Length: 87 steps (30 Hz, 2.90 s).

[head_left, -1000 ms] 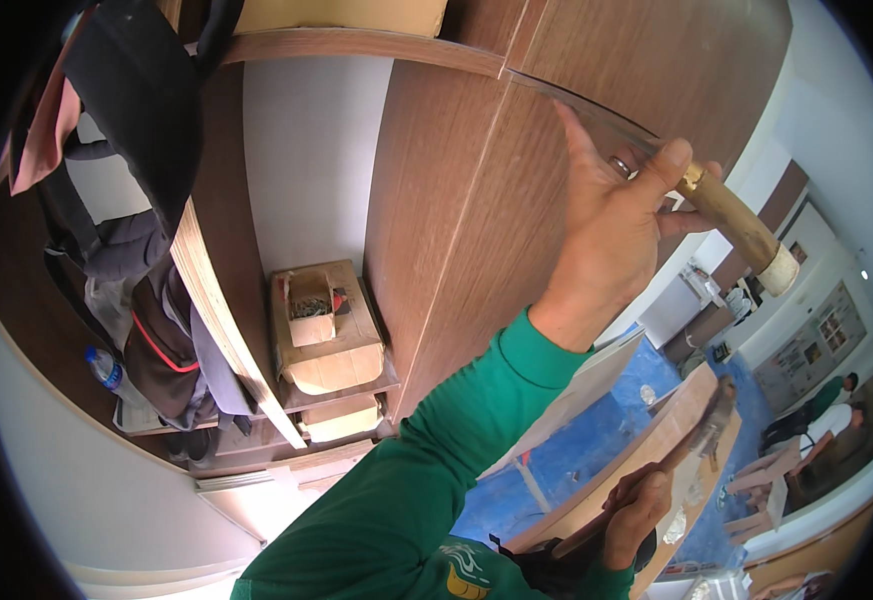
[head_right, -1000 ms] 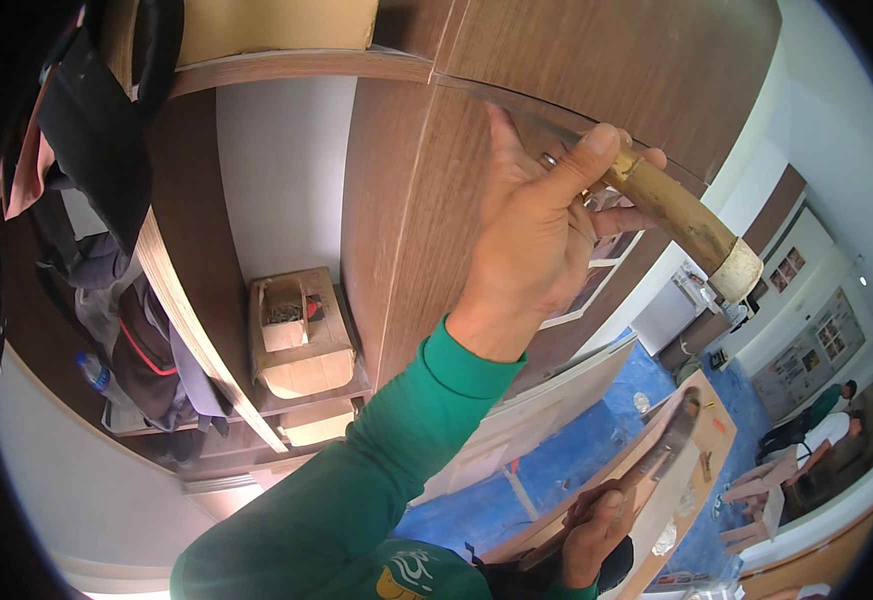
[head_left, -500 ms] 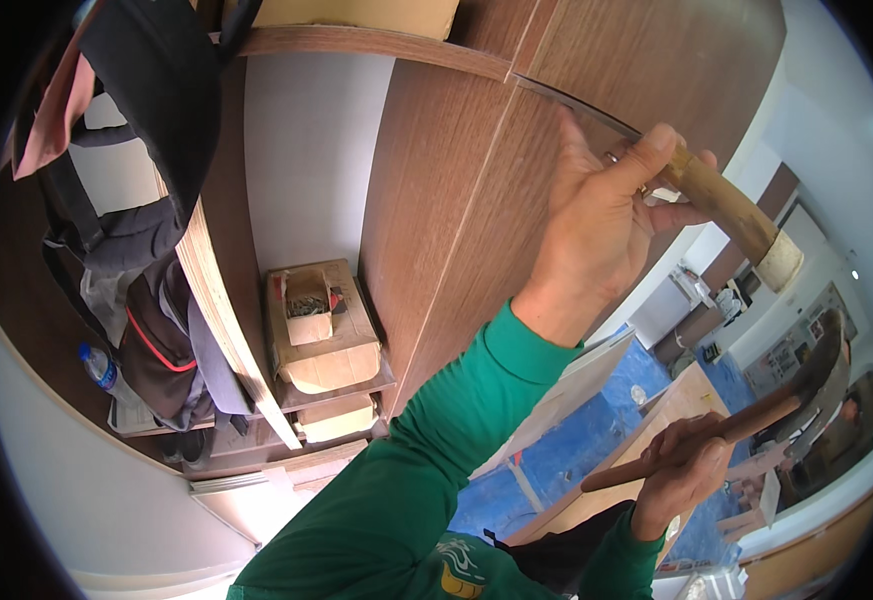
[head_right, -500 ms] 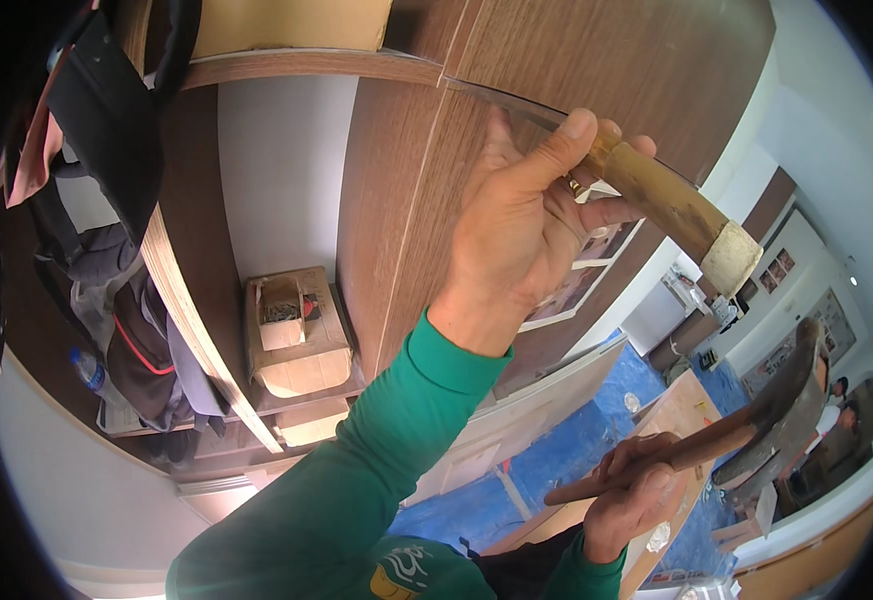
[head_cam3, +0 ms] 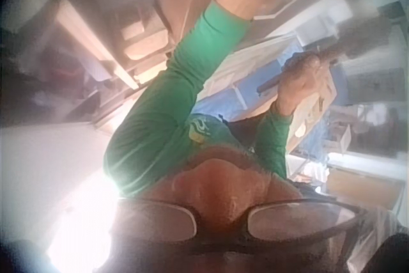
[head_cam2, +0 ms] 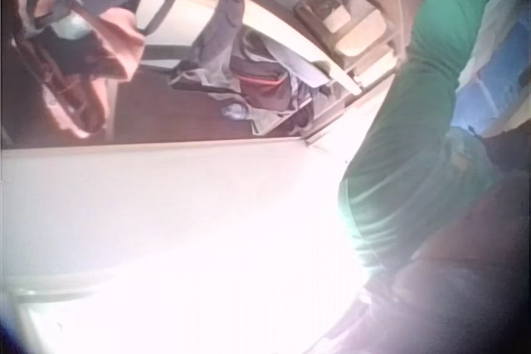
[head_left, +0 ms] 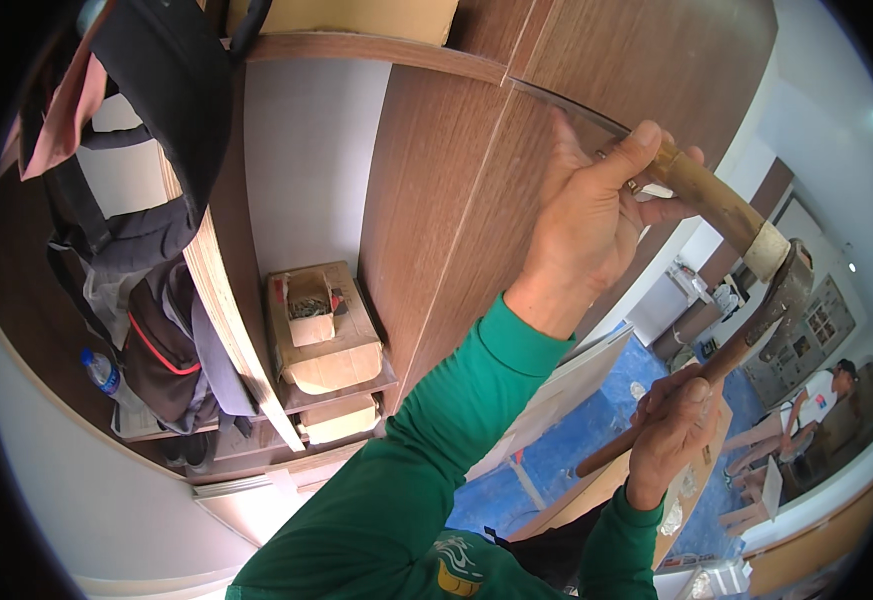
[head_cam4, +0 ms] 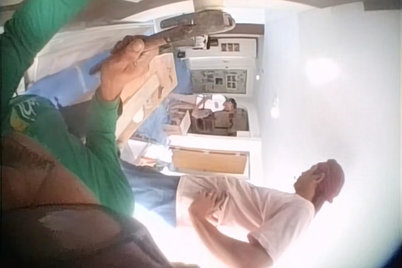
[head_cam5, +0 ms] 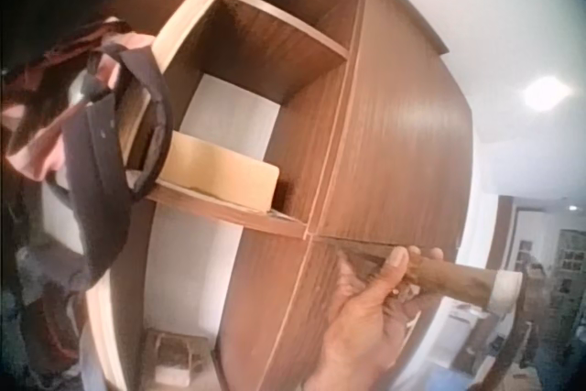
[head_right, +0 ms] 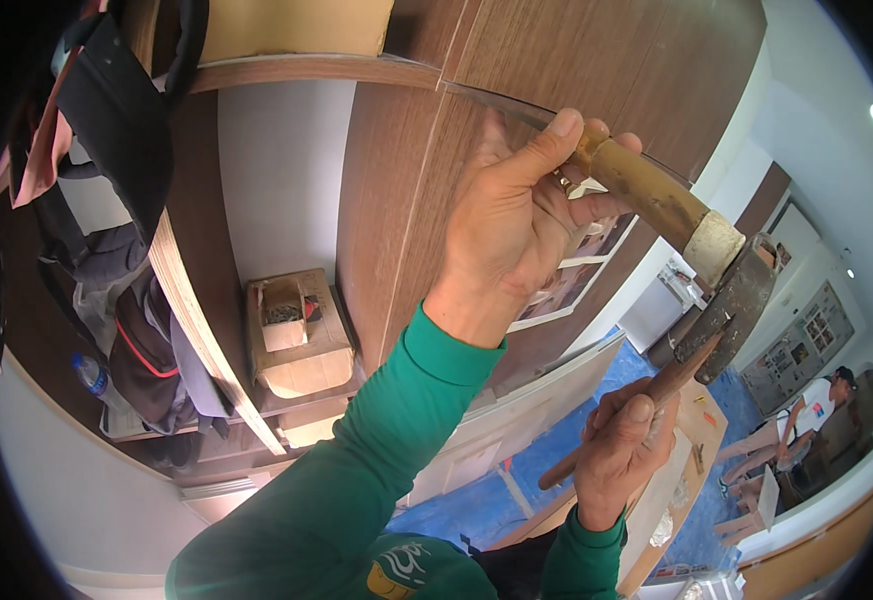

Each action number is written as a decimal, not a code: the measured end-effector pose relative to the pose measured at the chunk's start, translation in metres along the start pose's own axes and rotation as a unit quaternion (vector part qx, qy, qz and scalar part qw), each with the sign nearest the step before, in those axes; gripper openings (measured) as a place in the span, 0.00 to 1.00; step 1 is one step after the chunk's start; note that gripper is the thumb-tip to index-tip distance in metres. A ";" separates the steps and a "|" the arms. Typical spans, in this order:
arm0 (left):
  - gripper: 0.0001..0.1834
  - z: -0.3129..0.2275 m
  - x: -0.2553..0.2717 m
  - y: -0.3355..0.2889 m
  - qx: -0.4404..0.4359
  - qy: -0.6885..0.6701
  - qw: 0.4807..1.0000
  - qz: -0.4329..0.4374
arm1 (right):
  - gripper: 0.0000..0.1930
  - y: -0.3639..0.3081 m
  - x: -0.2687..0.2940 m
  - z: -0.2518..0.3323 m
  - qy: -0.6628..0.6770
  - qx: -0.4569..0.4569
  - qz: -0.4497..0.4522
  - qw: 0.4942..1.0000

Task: The person uses a hammer and a wooden block to tap a wooden cabinet door into place, ensuring the edges align with the frame. The person repeatedly strikes the block along the door's edge to secure it within the cabinet structure.

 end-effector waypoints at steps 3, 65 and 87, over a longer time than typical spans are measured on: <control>0.52 0.001 -0.001 -0.001 0.003 -0.004 1.000 -0.003 | 0.31 -0.005 0.010 0.000 0.046 0.013 -0.046 0.998; 0.24 0.063 0.183 -0.314 0.613 0.249 0.683 -0.308 | 0.19 -0.135 0.054 -0.161 0.195 -0.365 0.083 0.907; 0.20 -0.039 0.247 -0.409 0.439 0.279 0.724 -0.452 | 0.09 -0.214 0.048 -0.185 0.120 -0.631 0.117 0.757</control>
Point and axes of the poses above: each hand's wrist, its own y-axis towards the middle knuckle, its own x-axis out of the back of the hand, z = x × y, the point moved 2 cm from there along y, towards the middle knuckle
